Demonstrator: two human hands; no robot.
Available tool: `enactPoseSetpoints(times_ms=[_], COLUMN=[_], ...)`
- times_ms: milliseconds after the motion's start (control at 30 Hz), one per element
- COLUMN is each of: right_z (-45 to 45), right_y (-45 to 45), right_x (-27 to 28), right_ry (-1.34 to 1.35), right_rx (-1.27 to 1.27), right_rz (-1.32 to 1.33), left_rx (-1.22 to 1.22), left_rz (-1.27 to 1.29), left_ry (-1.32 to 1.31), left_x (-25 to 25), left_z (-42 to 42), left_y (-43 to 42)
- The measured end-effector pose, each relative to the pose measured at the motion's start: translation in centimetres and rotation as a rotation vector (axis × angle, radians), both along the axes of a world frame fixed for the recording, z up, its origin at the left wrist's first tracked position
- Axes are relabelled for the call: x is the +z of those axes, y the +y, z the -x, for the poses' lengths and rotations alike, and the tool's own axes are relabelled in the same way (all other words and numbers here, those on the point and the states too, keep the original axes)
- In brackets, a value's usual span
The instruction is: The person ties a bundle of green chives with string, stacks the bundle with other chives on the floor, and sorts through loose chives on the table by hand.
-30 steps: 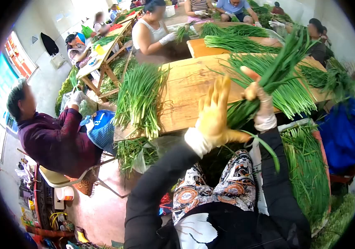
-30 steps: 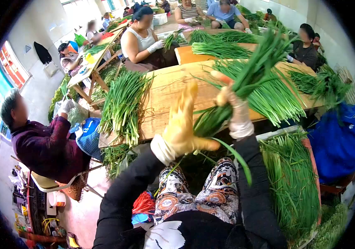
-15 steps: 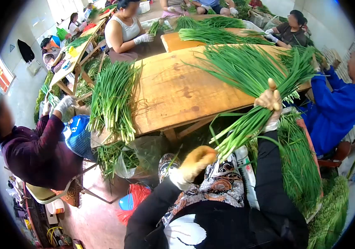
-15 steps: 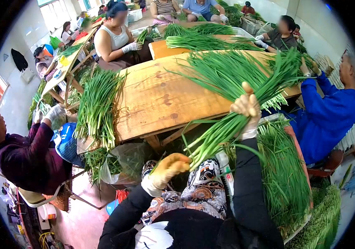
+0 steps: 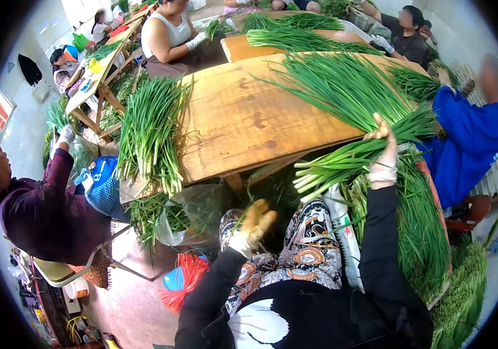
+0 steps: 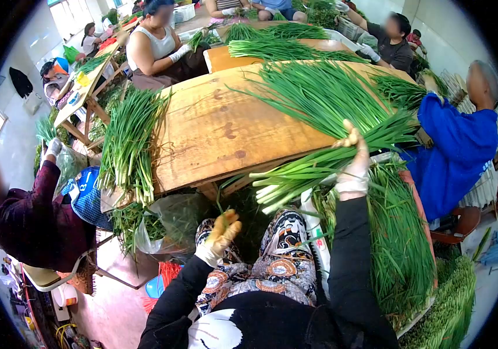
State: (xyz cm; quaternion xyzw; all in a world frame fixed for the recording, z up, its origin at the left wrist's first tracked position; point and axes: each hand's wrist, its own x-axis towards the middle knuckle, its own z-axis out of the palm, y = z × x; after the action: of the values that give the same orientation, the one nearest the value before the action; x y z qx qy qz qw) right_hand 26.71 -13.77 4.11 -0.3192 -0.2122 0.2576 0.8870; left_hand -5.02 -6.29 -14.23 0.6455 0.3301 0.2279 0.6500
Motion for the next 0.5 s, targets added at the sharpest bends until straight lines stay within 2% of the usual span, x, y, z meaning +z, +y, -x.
enactPoseSetpoints(times_ms=[33,67,100,133,167,233,267,300,367,400,433,500], right_z=[0.2,-0.5,-0.1,1.0,2.0,3.1,3.1,3.0,3.2,2.1,1.2,0.0], right_y=[0.2,0.6,1.0,1.3,1.6,2.3,2.1,2.0,1.1,0.5,-0.1,-0.8], right_x=[-0.7,-2.7,-3.9,-4.5,-5.1,-6.5,-6.9,-7.1,-4.7,-4.3,-3.6,-2.9], right_ry=[0.059,0.094,0.134,0.175,0.217,0.225,0.220,0.216,0.008,-0.016,-0.048,0.004], right_rx=[-0.030,0.031,0.013,0.028,0.041,0.102,0.087,0.070,-0.109,-0.136,-0.148,0.012], right_rz=[0.112,0.110,0.102,0.095,0.087,-0.026,-0.031,-0.036,0.103,0.091,0.049,-0.167], left_rx=[-0.026,-0.168,-0.228,-0.284,-0.250,-0.182,-0.125,-0.359,-0.224,-0.097,0.027,0.065], left_rz=[0.131,0.172,0.367,0.582,0.815,1.097,1.187,1.072,0.840,0.834,0.824,0.650], left_ry=[-0.083,-0.159,-0.270,-0.390,-0.375,-0.537,-0.523,-0.608,-0.470,-0.364,-0.257,-0.126], left_x=[2.5,5.1,7.4,7.5,8.7,9.0,8.9,6.5,4.4,2.8,1.4,0.4], left_z=[-1.0,-2.0,-3.1,-4.7,-5.2,-6.8,-7.0,-6.8,-4.7,-3.1,-1.3,1.9], left_y=[-0.9,-1.3,-2.3,-2.9,-3.5,-4.7,-4.9,-4.2,-3.6,-3.0,-2.2,-0.4])
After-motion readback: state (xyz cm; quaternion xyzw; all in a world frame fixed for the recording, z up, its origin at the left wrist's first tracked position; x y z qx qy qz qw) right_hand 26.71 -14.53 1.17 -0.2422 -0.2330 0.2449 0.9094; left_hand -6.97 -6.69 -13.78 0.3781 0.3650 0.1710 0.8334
